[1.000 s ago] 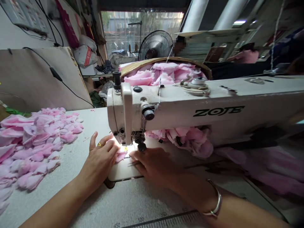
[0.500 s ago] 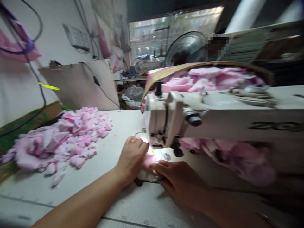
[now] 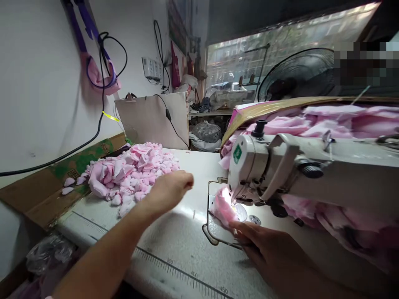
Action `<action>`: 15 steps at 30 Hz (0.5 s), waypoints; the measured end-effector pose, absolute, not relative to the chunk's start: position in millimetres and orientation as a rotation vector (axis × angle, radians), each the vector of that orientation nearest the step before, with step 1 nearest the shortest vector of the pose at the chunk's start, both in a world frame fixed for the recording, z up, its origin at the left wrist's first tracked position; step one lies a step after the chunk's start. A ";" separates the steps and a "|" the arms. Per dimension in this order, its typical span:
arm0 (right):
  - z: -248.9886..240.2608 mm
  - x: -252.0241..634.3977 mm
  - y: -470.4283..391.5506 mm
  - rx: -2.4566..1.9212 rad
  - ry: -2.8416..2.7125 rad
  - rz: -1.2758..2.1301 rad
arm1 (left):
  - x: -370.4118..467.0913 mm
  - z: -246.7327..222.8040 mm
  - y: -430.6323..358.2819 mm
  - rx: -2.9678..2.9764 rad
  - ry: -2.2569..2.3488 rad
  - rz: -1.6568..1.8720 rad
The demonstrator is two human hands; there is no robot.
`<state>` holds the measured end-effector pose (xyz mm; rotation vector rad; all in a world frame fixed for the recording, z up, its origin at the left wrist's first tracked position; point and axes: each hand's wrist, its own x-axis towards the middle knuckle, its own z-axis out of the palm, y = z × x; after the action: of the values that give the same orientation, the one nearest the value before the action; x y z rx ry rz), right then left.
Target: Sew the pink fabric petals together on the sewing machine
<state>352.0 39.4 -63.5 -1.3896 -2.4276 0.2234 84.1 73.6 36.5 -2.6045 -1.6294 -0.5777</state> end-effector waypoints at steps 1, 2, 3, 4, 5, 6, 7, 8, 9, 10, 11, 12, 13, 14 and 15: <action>-62.3 352.8 40.2 -1.367 -2.457 0.269 | 68.7 44.0 65.0 -2.539 -1.674 -0.512; -61.1 353.0 40.9 -1.365 -2.469 0.281 | 53.6 48.9 55.8 -2.458 -1.724 -0.454; -59.7 352.6 41.4 -1.365 -2.475 0.282 | 39.5 50.7 46.6 -2.375 -1.774 -0.402; -58.2 351.7 41.4 -1.368 -2.474 0.281 | 26.9 49.1 38.0 -2.302 -1.818 -0.351; -56.5 350.5 40.9 -1.369 -2.469 0.281 | 16.3 44.4 30.6 -2.243 -1.855 -0.306; -54.7 349.0 39.7 -1.371 -2.459 0.281 | 7.9 36.9 24.7 -2.197 -1.884 -0.268; -52.8 347.4 38.0 -1.374 -2.441 0.277 | 1.5 27.3 20.5 -2.161 -1.904 -0.240; -50.9 345.9 36.0 -1.376 -2.422 0.273 | -2.8 16.7 17.9 -2.133 -1.917 -0.222; -49.1 344.5 33.8 -1.374 -2.404 0.268 | -5.5 5.9 16.7 -2.109 -1.927 -0.213; -47.6 343.3 31.8 -1.369 -2.387 0.263 | -6.7 -4.1 16.5 -2.092 -1.935 -0.209; -46.5 342.4 30.2 -1.364 -2.376 0.258 | -7.0 -12.5 16.9 -2.076 -1.944 -0.210; -45.8 341.7 29.1 -1.362 -2.369 0.251 | -6.7 -19.1 17.4 -2.061 -1.952 -0.217; -45.6 341.3 28.8 -1.362 -2.368 0.242 | -6.0 -23.5 17.8 -2.054 -1.958 -0.226; -45.8 341.4 29.0 -1.367 -2.368 0.230 | -5.1 -25.8 17.8 -2.053 -1.960 -0.240; -46.4 341.7 29.9 -1.370 -2.374 0.225 | -4.1 -26.3 17.3 -2.059 -1.958 -0.257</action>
<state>341.7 29.9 -46.4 -1.3703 -2.3745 0.2251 -4.1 17.3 -26.3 -2.0591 -1.9578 -0.2565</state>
